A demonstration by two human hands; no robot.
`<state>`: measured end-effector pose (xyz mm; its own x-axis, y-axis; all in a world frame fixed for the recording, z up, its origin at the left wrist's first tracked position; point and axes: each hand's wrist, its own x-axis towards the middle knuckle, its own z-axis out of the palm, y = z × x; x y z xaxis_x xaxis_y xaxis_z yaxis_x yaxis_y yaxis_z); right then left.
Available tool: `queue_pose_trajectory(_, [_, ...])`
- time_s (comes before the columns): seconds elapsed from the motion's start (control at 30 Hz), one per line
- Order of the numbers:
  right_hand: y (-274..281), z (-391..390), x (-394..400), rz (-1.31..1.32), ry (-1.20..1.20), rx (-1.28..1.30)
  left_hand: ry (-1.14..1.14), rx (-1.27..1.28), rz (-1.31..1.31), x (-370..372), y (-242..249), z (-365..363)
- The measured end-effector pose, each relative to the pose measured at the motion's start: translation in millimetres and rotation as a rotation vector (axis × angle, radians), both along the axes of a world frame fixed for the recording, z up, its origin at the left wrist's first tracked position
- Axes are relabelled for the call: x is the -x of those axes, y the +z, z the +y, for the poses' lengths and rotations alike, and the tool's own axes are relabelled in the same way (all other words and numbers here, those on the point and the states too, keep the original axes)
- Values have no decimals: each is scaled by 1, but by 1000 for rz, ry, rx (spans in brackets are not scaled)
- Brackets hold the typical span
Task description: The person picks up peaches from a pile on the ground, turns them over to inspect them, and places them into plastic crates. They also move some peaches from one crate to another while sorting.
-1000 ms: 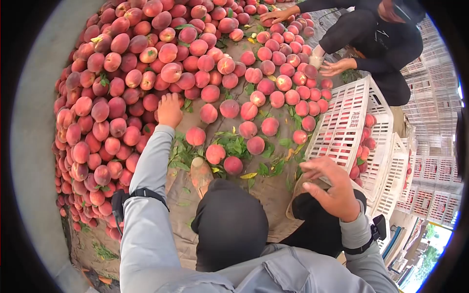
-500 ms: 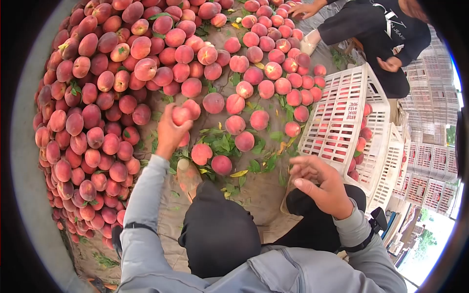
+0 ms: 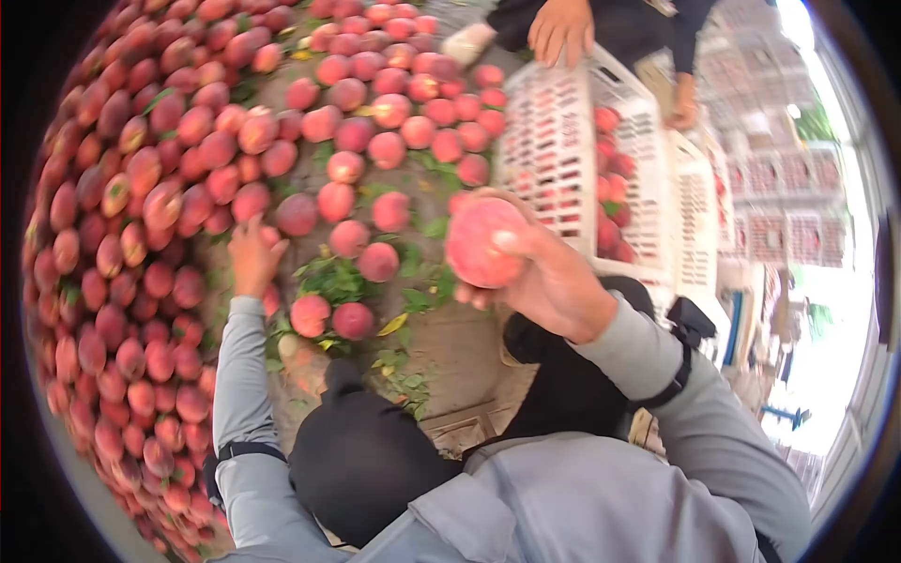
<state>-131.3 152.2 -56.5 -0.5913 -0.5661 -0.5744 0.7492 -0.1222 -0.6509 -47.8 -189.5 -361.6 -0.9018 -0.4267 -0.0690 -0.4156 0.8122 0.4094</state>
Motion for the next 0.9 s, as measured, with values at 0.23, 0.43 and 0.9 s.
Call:
queue_pose_trajectory(0.23, [-1, 9, 4, 114, 33, 29, 75, -189, 4, -1, 4, 18])
queue_pose_trajectory(0.43, [5, 19, 4, 133, 73, 47, 312, -1603, 297, 1, 126, 72])
queue_pose_trajectory(0.9, [7, 32, 5, -99, -32, 515, -129, -2026, 315, -5, 340, 135])
